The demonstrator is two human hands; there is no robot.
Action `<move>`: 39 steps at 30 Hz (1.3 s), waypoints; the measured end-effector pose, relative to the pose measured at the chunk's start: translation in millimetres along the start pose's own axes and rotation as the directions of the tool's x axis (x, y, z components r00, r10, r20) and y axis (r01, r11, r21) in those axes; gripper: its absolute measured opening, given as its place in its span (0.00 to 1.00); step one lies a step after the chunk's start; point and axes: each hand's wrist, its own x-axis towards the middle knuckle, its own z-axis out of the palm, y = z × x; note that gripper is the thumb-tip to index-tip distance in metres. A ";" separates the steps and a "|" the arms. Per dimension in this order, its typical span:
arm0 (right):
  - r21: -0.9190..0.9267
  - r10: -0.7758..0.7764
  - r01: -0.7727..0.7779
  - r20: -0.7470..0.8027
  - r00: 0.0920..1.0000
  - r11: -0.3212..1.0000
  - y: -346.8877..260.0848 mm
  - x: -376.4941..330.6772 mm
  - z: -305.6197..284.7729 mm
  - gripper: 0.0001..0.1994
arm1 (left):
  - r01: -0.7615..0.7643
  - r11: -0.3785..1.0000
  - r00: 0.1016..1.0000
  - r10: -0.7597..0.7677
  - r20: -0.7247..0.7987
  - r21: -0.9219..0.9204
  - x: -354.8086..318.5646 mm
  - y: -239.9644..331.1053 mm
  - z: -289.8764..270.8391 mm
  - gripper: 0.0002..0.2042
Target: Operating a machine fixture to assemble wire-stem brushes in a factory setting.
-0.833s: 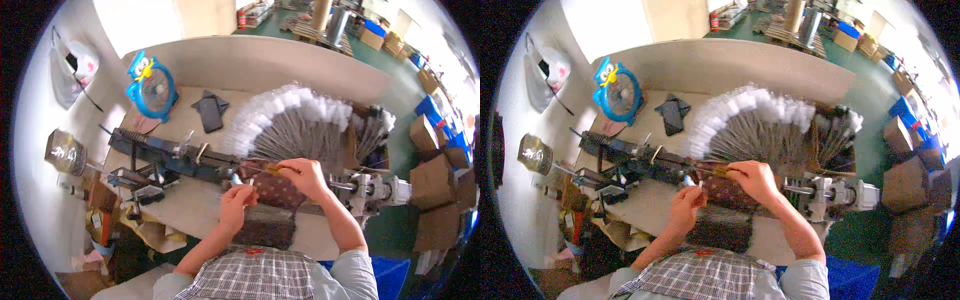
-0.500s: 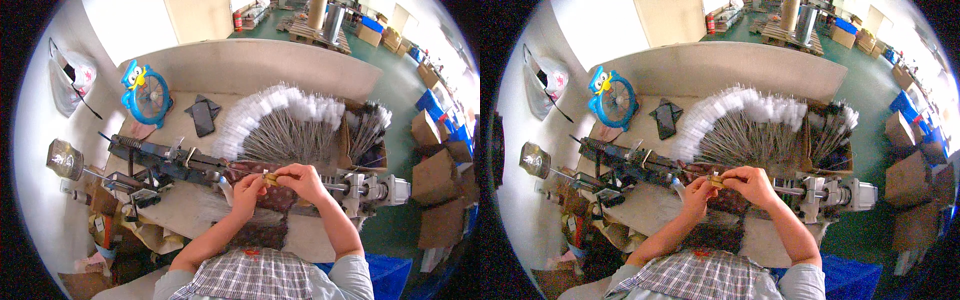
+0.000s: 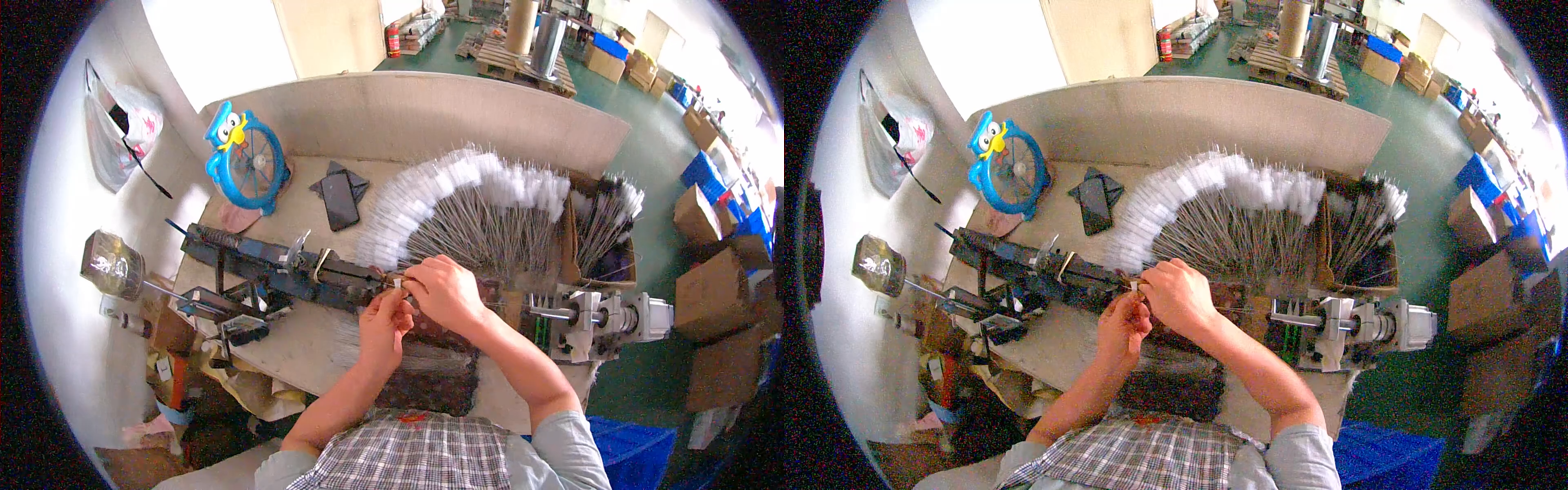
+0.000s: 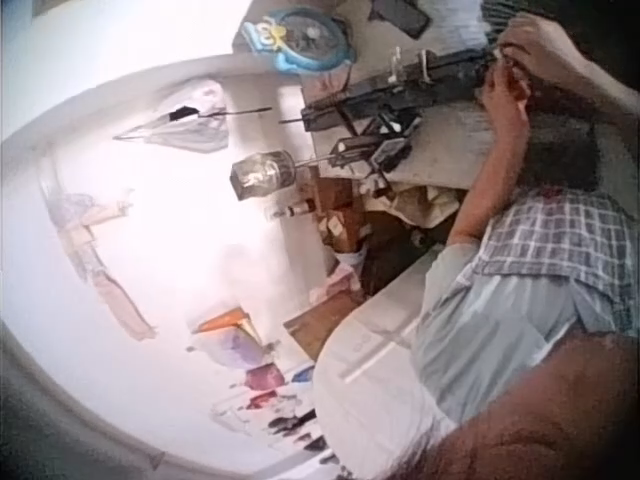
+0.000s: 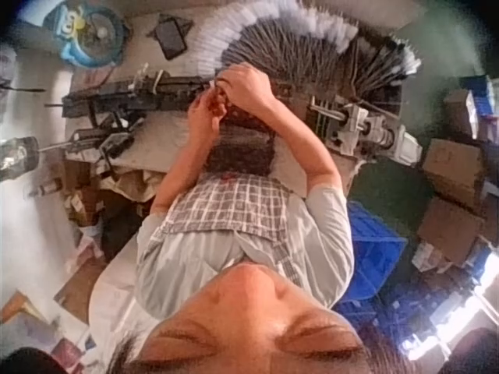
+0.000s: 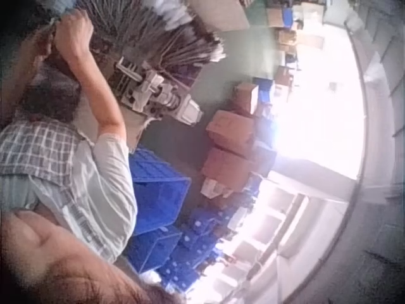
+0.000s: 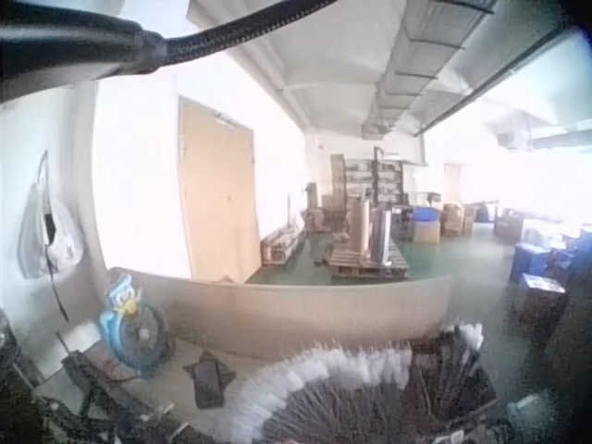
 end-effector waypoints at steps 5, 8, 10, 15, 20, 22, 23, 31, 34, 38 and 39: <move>0.185 0.055 -0.076 0.119 0.991 0.980 -3.8 1.9 -14.1 0.10 | -0.044 0.994 0.999 0.045 -0.013 0.103 -2.7 2.2 -4.7 0.08; 0.285 0.180 -0.244 0.232 0.956 0.927 -1.6 5.3 -14.2 0.11 | 0.001 0.981 1.000 -0.007 0.028 0.194 -2.7 7.7 -1.0 0.11; 0.364 0.222 -0.321 0.288 0.932 0.875 -2.6 6.3 -12.9 0.12 | 0.024 0.968 0.999 -0.030 0.023 0.248 -3.1 13.4 1.3 0.13; 0.101 0.063 -0.062 -0.006 0.998 0.993 -20.5 -4.2 -7.0 0.12 | 0.029 0.995 0.996 -0.037 -0.086 -0.092 3.4 4.2 7.5 0.18; -0.023 0.023 -0.026 -0.090 0.996 0.999 -32.9 -5.7 8.2 0.14 | -0.021 0.982 0.999 0.015 -0.031 -0.188 1.7 -0.5 3.7 0.13; -0.083 -0.023 0.008 -0.182 0.983 0.997 -24.9 -9.5 2.7 0.14 | 0.009 0.982 0.999 -0.016 -0.040 -0.190 0.9 -1.9 6.8 0.11; -0.053 -0.067 0.057 -0.204 0.977 0.997 -19.3 -11.1 1.6 0.13 | -0.038 0.983 0.999 0.033 -0.028 -0.180 1.4 -4.7 8.9 0.08; -0.016 -0.155 0.155 -0.198 0.968 0.988 -10.2 -18.3 -2.8 0.11 | -0.124 0.983 0.986 0.106 -0.127 -0.139 1.8 -3.1 13.1 0.03; 0.037 -0.150 0.158 -0.176 0.973 0.987 -3.2 -23.8 -11.3 0.11 | -0.118 0.981 0.989 0.102 -0.106 -0.157 -1.2 -5.4 18.5 0.03; 0.057 -0.115 0.129 -0.201 0.973 0.990 -14.0 -18.5 -14.7 0.12 | -0.127 0.983 0.991 0.119 -0.068 -0.135 1.6 -9.7 9.8 0.02; 0.035 -0.120 0.128 -0.175 0.977 0.991 -17.7 -16.4 -11.2 0.12 | -0.124 0.980 0.992 0.118 -0.045 -0.153 2.5 -9.8 7.2 0.02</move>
